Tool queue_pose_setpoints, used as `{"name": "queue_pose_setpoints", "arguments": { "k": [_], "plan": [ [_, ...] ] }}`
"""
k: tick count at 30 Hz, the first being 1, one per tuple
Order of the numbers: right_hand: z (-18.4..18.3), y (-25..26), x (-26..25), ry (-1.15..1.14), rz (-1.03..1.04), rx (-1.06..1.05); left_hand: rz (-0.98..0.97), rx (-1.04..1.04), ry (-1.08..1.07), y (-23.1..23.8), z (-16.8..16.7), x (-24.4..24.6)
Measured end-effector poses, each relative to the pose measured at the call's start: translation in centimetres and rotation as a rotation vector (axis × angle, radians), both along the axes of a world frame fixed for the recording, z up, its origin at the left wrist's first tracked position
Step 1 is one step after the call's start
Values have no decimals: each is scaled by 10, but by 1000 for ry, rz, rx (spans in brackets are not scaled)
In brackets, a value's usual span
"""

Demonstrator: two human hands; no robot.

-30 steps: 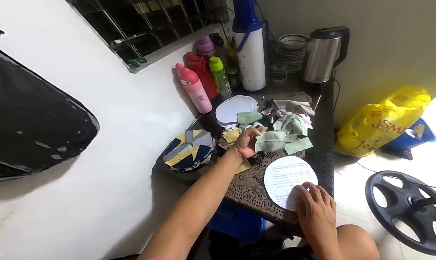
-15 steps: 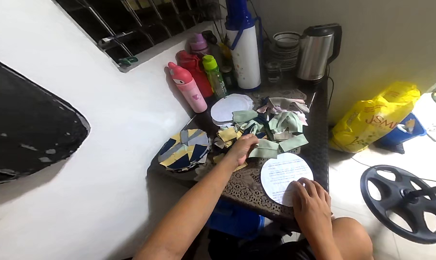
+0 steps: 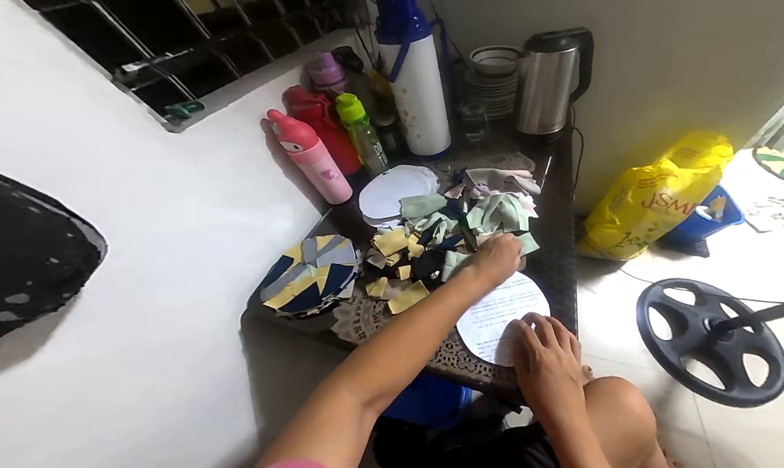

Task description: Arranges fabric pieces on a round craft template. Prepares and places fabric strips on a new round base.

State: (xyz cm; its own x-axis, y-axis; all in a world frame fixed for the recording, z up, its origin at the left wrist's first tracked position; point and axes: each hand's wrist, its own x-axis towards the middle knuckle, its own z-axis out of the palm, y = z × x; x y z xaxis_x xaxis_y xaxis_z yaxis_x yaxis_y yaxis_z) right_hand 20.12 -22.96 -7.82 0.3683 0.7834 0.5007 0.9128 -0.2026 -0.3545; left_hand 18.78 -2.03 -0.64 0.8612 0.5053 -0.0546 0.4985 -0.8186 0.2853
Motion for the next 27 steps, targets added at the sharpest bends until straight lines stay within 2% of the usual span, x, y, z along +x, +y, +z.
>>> {"name": "queue_pose_setpoints", "arguments": {
  "k": [2,7,13,16,20,23,27],
  "plan": [
    [0,0,-1,4,-2,6,21,-8,-17,3,1,0],
    [1,0,-1,20,-1,-3,130,-185,-171,18,2,-16],
    [2,0,-2,-5,-13,-23,-44,49,7,12,-3,-5],
    [3,-1,-3,3,-8,-22,-41,35,23,14,3,-1],
    [4,-1,-2,44,5,-30,140,-301,-276,-8,34,-18],
    [17,-7,1,216,29,-4,135,-696,-415,-48,52,-44],
    [34,-46,7,484,-42,234,98,-1055,-472,-108,49,-79]
  ]
}}
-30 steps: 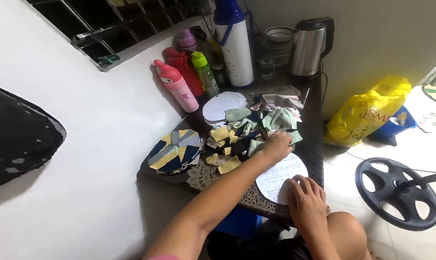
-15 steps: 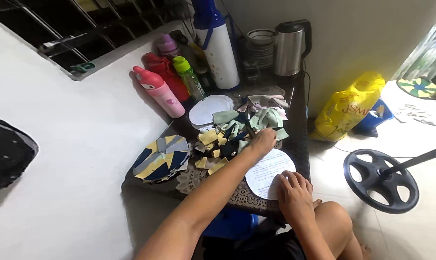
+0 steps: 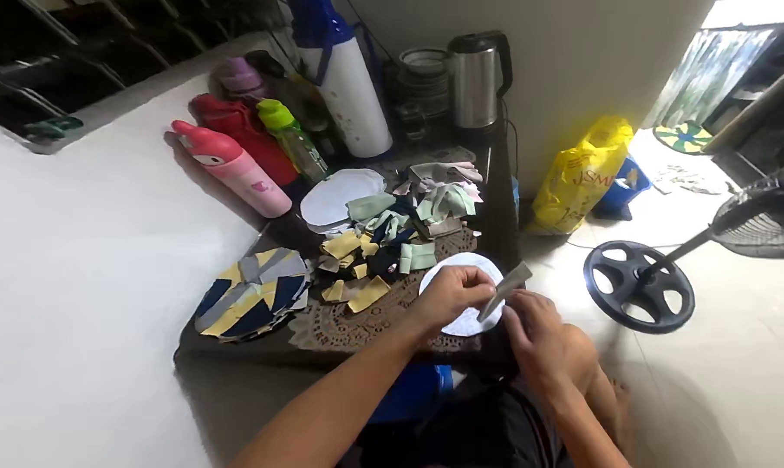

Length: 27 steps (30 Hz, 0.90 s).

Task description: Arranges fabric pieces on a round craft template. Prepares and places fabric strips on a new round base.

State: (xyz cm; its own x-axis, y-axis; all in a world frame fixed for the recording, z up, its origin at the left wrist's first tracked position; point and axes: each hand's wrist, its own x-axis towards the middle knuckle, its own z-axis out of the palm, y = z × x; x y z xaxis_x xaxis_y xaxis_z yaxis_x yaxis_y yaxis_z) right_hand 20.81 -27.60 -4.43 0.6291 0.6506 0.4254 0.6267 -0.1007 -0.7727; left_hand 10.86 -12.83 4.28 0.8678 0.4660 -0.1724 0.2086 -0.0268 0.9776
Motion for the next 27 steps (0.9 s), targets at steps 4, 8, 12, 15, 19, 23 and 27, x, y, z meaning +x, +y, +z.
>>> {"name": "queue_pose_setpoints", "arguments": {
  "k": [4,8,12,15,19,23,27],
  "plan": [
    [10,-62,-8,876,112,199,-68,-250,-9,-50,-28,-21],
    [0,-104,-24,1254,141,266,-157,-411,42,-88,-54,-30],
    [-12,-134,-33,1263,133,194,-212,-436,45,-109,-67,-33],
    [-19,-147,-36,1273,152,163,-246,-385,56,-116,-72,-33],
    [-25,-155,-41,1261,148,152,-302,-309,75,-122,-81,-34],
    [-34,-156,-49,1249,106,156,-320,-219,89,-125,-84,-36],
    [-39,-154,-54,1212,70,180,-314,-99,96,-127,-81,-38]
  ]
}}
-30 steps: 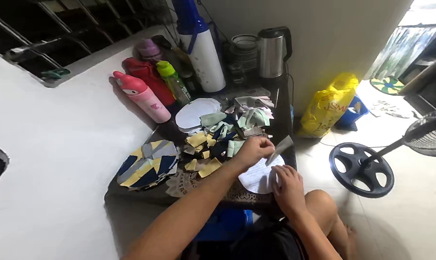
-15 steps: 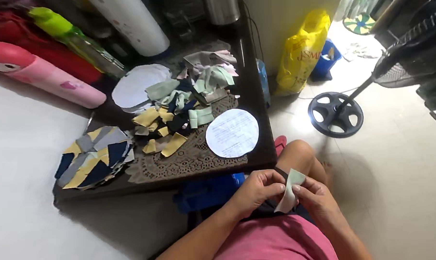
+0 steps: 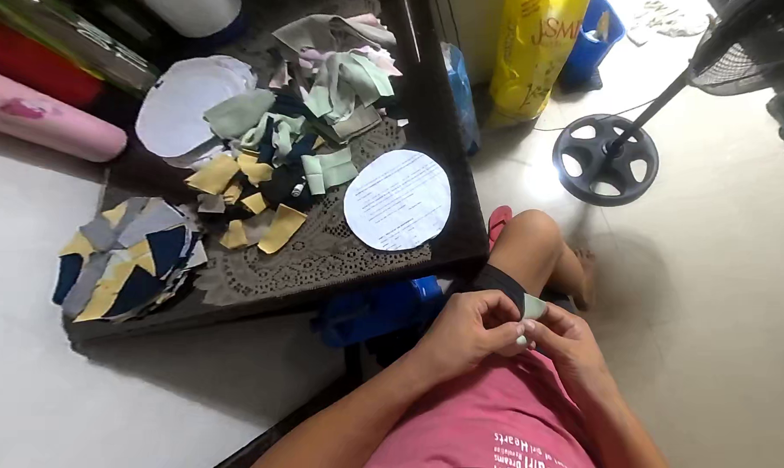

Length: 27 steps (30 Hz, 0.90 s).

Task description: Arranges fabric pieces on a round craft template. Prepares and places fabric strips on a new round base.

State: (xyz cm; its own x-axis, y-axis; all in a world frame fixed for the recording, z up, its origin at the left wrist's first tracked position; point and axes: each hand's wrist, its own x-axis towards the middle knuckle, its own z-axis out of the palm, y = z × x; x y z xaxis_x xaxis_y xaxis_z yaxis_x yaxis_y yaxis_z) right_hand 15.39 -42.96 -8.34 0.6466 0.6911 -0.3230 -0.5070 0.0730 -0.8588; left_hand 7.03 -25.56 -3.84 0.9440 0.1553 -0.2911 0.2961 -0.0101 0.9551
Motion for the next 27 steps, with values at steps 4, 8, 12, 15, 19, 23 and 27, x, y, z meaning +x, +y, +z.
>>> {"name": "queue_pose_setpoints", "arguments": {
  "k": [4,8,12,15,19,23,27],
  "plan": [
    [-5,6,-10,-386,-194,-146,104,344,-183,-8,-13,-1],
    [-4,8,-17,-616,-292,-144,125,697,-370,-12,-24,-3],
    [-1,9,-19,-440,-249,-82,91,732,-407,-18,-31,-2],
    [-5,9,-20,-371,-264,-66,60,736,-410,-22,-33,-3],
    [-8,7,-18,-304,-273,-51,48,664,-347,-25,-33,-3],
    [-10,5,-18,-253,-279,-35,56,514,-254,-24,-31,-1],
    [-9,4,-18,-244,-281,-47,67,467,-232,-24,-29,-1]
  ]
}}
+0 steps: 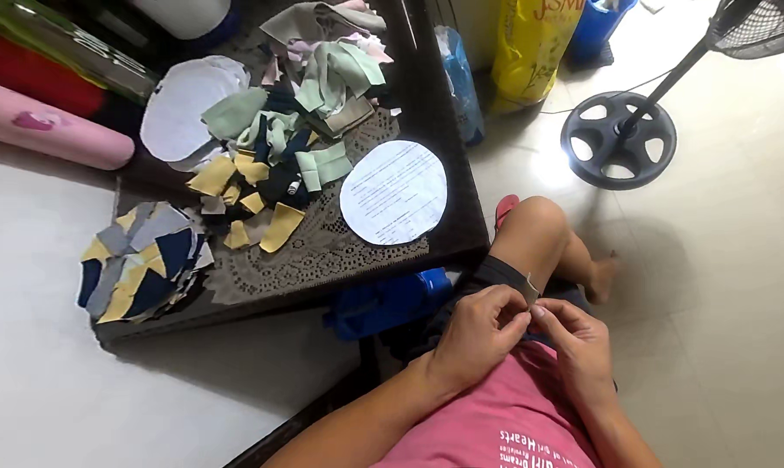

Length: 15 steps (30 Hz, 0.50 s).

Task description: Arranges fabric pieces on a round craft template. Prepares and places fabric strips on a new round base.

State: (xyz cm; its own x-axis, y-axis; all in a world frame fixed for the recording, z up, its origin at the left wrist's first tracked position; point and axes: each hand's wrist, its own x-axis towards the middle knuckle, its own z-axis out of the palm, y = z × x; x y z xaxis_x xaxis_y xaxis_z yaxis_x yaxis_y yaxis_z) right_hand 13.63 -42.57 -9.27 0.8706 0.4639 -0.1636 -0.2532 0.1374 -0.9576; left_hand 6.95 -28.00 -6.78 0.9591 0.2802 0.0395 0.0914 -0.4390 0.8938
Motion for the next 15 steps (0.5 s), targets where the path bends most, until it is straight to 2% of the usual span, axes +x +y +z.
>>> {"name": "queue_pose_setpoints", "arguments": {
  "k": [3,11,13,15],
  "plan": [
    [0,0,-1,-48,-6,-5,19,36,-22,1,0,1],
    [-8,-3,-3,-376,-2,-98,9,177,-82,2,-2,1],
    [-7,-3,-2,-339,13,-64,9,140,-68,3,-1,2],
    [-3,-5,0,-183,14,7,35,-32,25,7,4,4]
  ]
}}
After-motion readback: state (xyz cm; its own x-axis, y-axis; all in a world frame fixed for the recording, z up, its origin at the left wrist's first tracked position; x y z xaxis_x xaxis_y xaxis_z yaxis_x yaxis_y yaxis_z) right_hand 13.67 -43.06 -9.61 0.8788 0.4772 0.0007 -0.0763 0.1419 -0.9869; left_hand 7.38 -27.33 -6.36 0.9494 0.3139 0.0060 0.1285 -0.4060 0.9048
